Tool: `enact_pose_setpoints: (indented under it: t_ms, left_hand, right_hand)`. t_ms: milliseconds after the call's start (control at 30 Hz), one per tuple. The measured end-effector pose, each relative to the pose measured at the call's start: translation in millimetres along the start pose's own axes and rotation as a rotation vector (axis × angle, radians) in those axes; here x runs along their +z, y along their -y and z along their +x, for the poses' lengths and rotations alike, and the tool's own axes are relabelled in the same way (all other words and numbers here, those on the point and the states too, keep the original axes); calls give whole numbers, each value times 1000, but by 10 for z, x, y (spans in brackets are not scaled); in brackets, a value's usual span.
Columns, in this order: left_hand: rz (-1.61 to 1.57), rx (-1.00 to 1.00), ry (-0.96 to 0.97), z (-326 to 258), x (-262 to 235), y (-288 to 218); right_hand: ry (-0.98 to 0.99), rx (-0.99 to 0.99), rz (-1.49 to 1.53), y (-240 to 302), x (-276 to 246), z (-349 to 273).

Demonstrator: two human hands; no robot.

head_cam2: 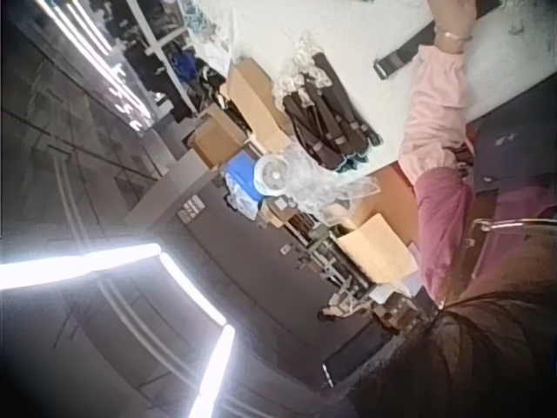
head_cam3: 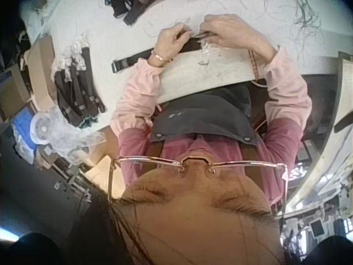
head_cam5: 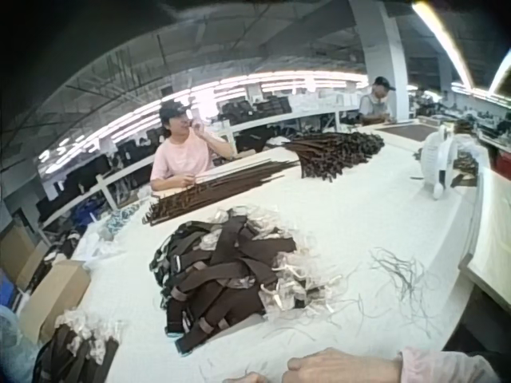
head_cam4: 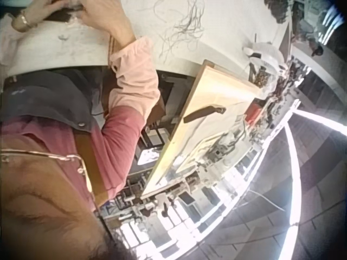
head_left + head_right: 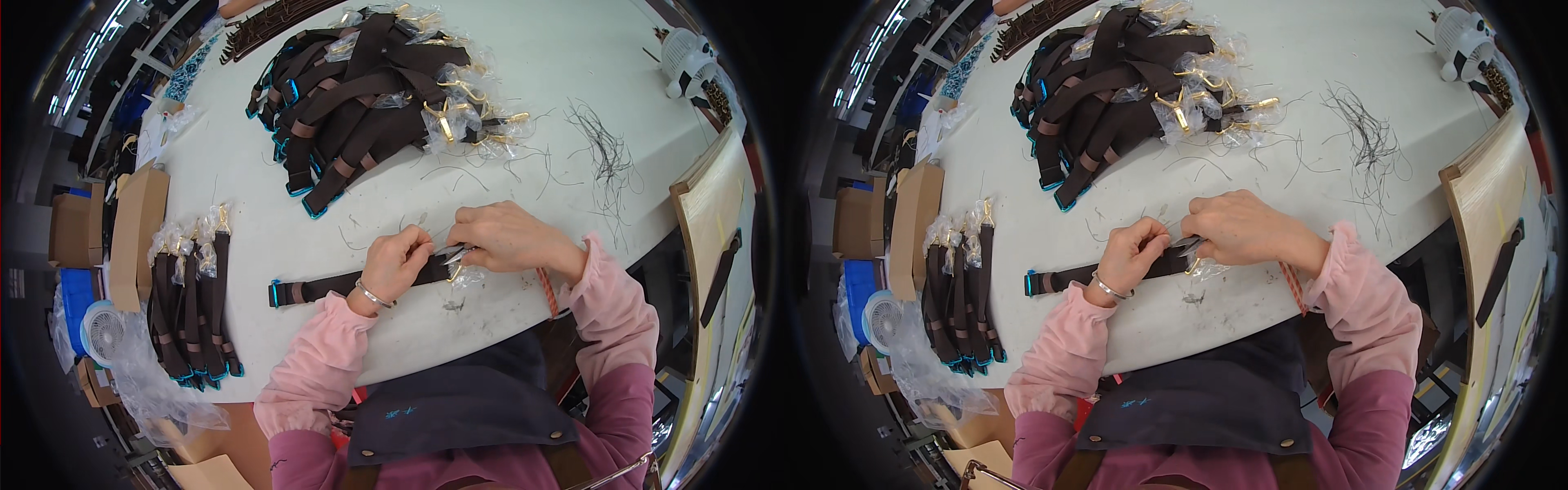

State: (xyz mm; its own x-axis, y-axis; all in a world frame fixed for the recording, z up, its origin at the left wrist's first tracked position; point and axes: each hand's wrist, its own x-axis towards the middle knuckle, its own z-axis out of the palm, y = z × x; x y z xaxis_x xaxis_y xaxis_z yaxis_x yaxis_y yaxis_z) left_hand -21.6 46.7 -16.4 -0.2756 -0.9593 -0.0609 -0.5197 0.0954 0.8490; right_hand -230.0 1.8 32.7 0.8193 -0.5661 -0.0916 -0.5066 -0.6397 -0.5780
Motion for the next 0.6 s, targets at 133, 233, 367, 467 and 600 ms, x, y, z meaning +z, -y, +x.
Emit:
enact_pose_setpoints:
  t_ms: [133, 233, 367, 467, 600]
  left_hand:
    - [-47, 74, -72, -7, 45, 59]
    - [-41, 91, -89, -14, 52, 54]
    - [-44, 100, -95, -25, 52, 61]
    - [-41, 114, -104, -27, 57, 40]
    - [-50, 107, -102, -36, 52, 5]
  right_hand:
    - [18, 57, 89, -82, 14, 103]
    - [24, 67, 93, -114, 18, 131]
    - [42, 67, 92, -134, 40, 169]
    - [35, 65, 115, -176, 78, 178]
    - [22, 37, 107, -213, 114, 165]
